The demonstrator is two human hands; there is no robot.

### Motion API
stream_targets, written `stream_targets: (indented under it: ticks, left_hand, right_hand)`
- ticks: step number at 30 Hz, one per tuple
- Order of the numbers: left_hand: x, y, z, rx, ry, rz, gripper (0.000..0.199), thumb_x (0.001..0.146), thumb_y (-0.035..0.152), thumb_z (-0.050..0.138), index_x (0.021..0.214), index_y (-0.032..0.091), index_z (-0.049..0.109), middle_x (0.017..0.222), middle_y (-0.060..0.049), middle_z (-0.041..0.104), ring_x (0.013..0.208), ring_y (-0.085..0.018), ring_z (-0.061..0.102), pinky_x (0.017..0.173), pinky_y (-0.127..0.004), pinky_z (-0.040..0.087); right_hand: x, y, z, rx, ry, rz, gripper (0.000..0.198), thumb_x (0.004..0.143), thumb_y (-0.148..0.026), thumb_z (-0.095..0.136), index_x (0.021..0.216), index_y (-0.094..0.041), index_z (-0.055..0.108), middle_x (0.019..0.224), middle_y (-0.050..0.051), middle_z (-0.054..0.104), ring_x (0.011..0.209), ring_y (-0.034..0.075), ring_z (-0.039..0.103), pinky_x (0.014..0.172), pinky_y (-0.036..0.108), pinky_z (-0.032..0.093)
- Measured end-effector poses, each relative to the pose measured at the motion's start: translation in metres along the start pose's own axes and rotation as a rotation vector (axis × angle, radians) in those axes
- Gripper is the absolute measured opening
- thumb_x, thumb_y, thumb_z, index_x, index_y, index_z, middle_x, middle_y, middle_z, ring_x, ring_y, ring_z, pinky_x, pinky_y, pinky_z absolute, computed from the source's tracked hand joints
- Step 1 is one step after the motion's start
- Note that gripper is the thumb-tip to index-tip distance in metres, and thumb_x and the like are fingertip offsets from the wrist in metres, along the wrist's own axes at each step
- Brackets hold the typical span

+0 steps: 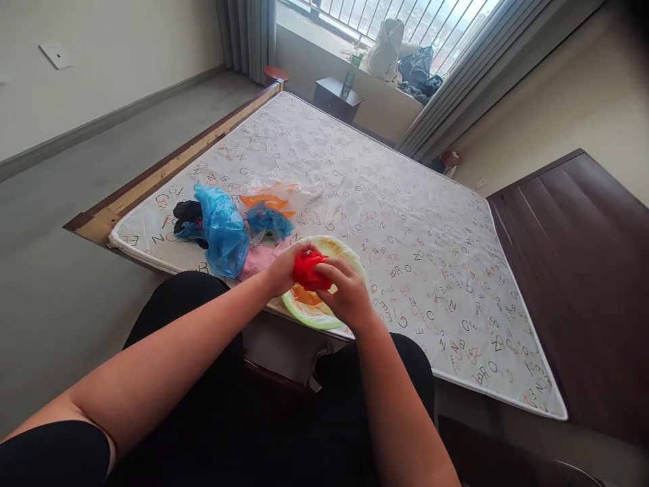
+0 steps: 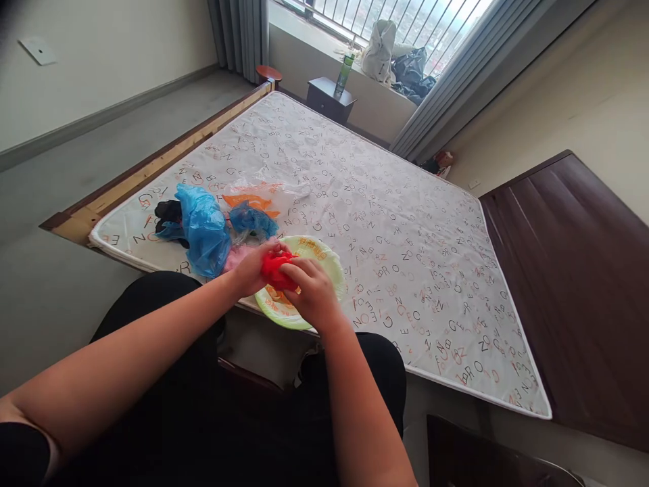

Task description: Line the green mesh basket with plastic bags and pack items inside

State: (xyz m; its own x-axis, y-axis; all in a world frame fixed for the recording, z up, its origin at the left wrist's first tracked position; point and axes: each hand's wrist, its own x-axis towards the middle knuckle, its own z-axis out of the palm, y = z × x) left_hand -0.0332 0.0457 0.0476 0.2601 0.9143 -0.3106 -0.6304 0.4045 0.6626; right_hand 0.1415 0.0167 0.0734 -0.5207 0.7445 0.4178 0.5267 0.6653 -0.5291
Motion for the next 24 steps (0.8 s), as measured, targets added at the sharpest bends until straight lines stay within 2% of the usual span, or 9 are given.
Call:
stream_targets:
  ticks: [3, 6, 8, 11, 14, 16, 19, 22, 24]
  left_hand:
    - [0.004, 0.012, -0.008, 0.12, -0.011, 0.152, 0.024, 0.097, 0.035, 0.056, 0.099, 0.015, 0.069, 0.1, -0.009, 0.073, 0.095, -0.02, 0.07, 0.086, -0.033, 0.056]
    - [0.012, 0.024, -0.02, 0.321, 0.243, 0.492, 0.01, 0.093, 0.026, 0.06, 0.094, 0.017, 0.065, 0.099, -0.006, 0.071, 0.102, -0.019, 0.068, 0.093, -0.033, 0.053]
    - [0.016, 0.03, -0.026, 0.397, 0.397, 0.604, 0.007, 0.09, 0.026, 0.061, 0.092, 0.019, 0.062, 0.091, -0.003, 0.068, 0.095, -0.019, 0.067, 0.091, -0.034, 0.054]
    - [0.023, 0.031, -0.033, 0.473, 0.491, 0.566, 0.008, 0.089, 0.029, 0.06, 0.09, 0.02, 0.06, 0.09, -0.004, 0.067, 0.093, -0.02, 0.066, 0.09, -0.035, 0.054]
    - [0.032, 0.02, -0.041, 0.596, 0.509, 0.424, 0.011, 0.085, 0.028, 0.064, 0.093, 0.02, 0.062, 0.099, -0.008, 0.07, 0.099, -0.023, 0.067, 0.094, -0.038, 0.053]
    - [0.037, 0.011, -0.047, 0.675, 0.498, 0.297, 0.025, 0.082, 0.029, 0.071, 0.103, 0.019, 0.064, 0.107, -0.012, 0.071, 0.104, -0.028, 0.068, 0.096, -0.042, 0.053]
    - [0.038, 0.002, -0.054, 0.893, 0.415, 0.163, 0.052, 0.075, 0.03, 0.079, 0.122, 0.018, 0.062, 0.129, -0.02, 0.068, 0.123, -0.038, 0.064, 0.106, -0.049, 0.048]
    - [0.034, 0.001, -0.058, 1.172, 0.264, 0.167, 0.07, 0.074, 0.03, 0.08, 0.139, 0.018, 0.057, 0.156, -0.024, 0.05, 0.146, -0.044, 0.046, 0.12, -0.052, 0.034]
    - [0.032, 0.003, -0.06, 1.265, 0.208, 0.177, 0.074, 0.078, 0.03, 0.076, 0.147, 0.016, 0.052, 0.162, -0.025, 0.044, 0.151, -0.044, 0.04, 0.123, -0.052, 0.03]
  right_hand:
    - [-0.007, 0.017, -0.02, 0.054, 0.116, 0.138, 0.029, 0.088, -0.022, 0.073, 0.116, -0.031, 0.07, 0.117, 0.005, 0.07, 0.108, 0.024, 0.068, 0.093, 0.041, 0.058]
    - [-0.014, 0.036, -0.03, 0.062, 0.128, 0.272, 0.025, 0.086, -0.022, 0.073, 0.109, -0.029, 0.07, 0.111, 0.004, 0.07, 0.1, 0.022, 0.068, 0.086, 0.038, 0.058]
    - [-0.017, 0.047, -0.027, 0.065, 0.063, 0.325, 0.02, 0.087, -0.024, 0.071, 0.106, -0.028, 0.07, 0.107, 0.004, 0.07, 0.096, 0.022, 0.067, 0.083, 0.037, 0.057]
    - [-0.018, 0.058, -0.014, 0.044, -0.07, 0.345, 0.013, 0.088, -0.025, 0.066, 0.1, -0.026, 0.071, 0.103, 0.004, 0.07, 0.093, 0.022, 0.066, 0.084, 0.038, 0.055]
    - [-0.017, 0.062, 0.0, -0.003, -0.176, 0.334, 0.015, 0.089, -0.024, 0.06, 0.099, -0.025, 0.072, 0.103, 0.005, 0.07, 0.095, 0.023, 0.066, 0.085, 0.038, 0.054]
    - [-0.015, 0.063, 0.008, -0.041, -0.222, 0.335, 0.019, 0.089, -0.023, 0.057, 0.1, -0.025, 0.073, 0.104, 0.006, 0.071, 0.096, 0.024, 0.066, 0.084, 0.038, 0.053]
    - [-0.01, 0.069, 0.019, -0.131, -0.282, 0.349, 0.024, 0.09, -0.02, 0.053, 0.102, -0.025, 0.073, 0.105, 0.007, 0.072, 0.094, 0.023, 0.065, 0.083, 0.036, 0.052]
    - [-0.001, 0.079, 0.035, -0.192, -0.392, 0.409, 0.03, 0.091, -0.013, 0.05, 0.106, -0.023, 0.073, 0.108, 0.008, 0.072, 0.092, 0.023, 0.065, 0.082, 0.034, 0.051]
    - [0.008, 0.085, 0.049, -0.175, -0.476, 0.466, 0.025, 0.09, -0.011, 0.054, 0.101, -0.021, 0.074, 0.106, 0.01, 0.073, 0.09, 0.023, 0.066, 0.082, 0.035, 0.052]
